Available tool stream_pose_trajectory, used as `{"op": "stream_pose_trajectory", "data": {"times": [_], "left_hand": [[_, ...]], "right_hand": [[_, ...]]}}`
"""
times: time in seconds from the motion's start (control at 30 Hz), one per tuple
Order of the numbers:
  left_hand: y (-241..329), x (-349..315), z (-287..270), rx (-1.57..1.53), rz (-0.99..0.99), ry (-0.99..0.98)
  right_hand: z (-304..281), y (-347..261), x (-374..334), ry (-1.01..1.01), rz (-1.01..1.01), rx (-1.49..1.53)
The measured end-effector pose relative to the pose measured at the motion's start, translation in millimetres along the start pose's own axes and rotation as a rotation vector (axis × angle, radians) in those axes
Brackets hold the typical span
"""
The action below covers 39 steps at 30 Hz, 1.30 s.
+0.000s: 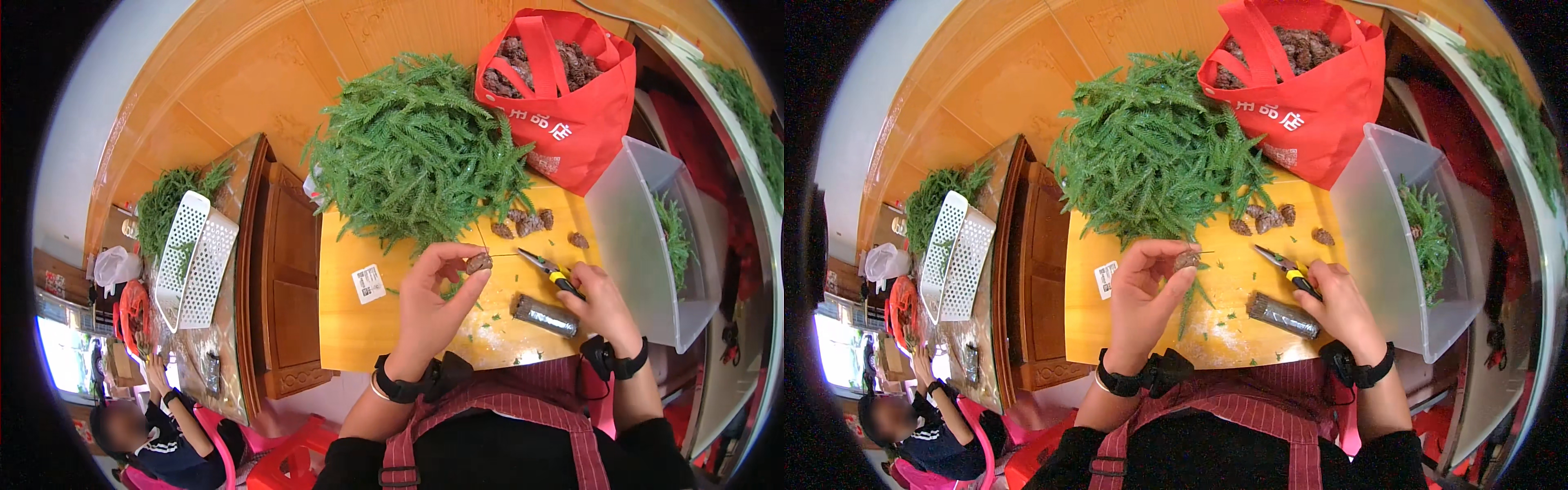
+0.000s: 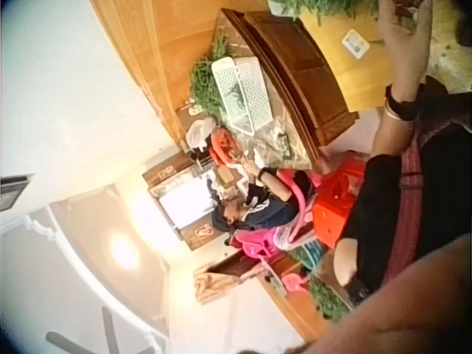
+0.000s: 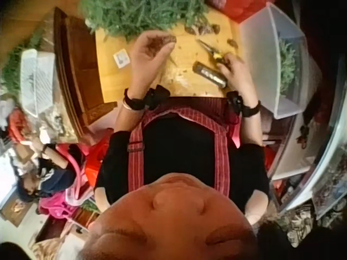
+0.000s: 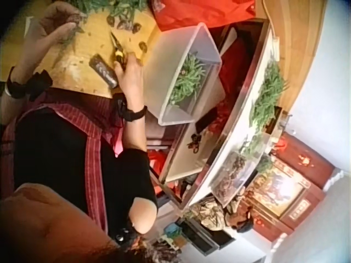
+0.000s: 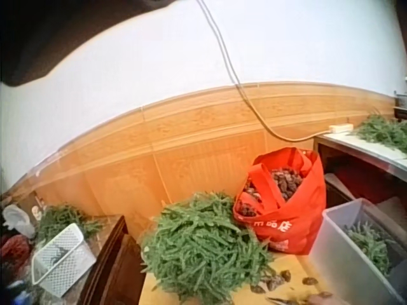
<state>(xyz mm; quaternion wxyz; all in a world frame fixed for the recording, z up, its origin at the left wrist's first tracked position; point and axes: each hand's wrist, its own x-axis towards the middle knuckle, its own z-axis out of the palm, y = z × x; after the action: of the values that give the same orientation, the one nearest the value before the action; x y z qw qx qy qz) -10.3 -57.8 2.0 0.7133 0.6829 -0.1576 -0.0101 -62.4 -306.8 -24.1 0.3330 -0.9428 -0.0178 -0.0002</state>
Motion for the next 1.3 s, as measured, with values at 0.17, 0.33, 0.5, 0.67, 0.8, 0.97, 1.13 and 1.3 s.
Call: {"op": "stream_pose_trajectory", "data": {"times": [0.17, 0.33, 0.5, 0.67, 0.8, 0.97, 1.13, 1.3], "left_hand": [[5, -1, -2, -0.161, -0.105, 0.028], [-2, -8, -10, -0.090, -0.103, 0.005], [-7, -21, -1, 0.089, -0.117, -0.166], [-5, -25, 0, 0.222, -0.131, -0.136], [-3, -25, -4, 0.303, -0.113, -0.189], [-13, -11, -24, 0.451, -0.028, -0.238], [-35, -7, -41, 1.028, 0.174, -0.065], [-49, -2, -36, 1.167, -0.024, -0.165]], "right_hand": [[5, 3, 7, -0.050, 0.022, -0.084], [6, -3, 7, 0.047, -0.090, -0.209], [1, -67, 0, -0.132, -0.161, 0.432], [30, -70, -3, -0.178, -0.036, 0.791], [37, -74, 1, -0.204, -0.011, 0.846], [30, -68, 6, -0.179, 0.110, 0.828], [26, -62, 7, -0.129, 0.097, 0.885], [24, -61, 5, -0.140, 0.089, 0.887]]}}
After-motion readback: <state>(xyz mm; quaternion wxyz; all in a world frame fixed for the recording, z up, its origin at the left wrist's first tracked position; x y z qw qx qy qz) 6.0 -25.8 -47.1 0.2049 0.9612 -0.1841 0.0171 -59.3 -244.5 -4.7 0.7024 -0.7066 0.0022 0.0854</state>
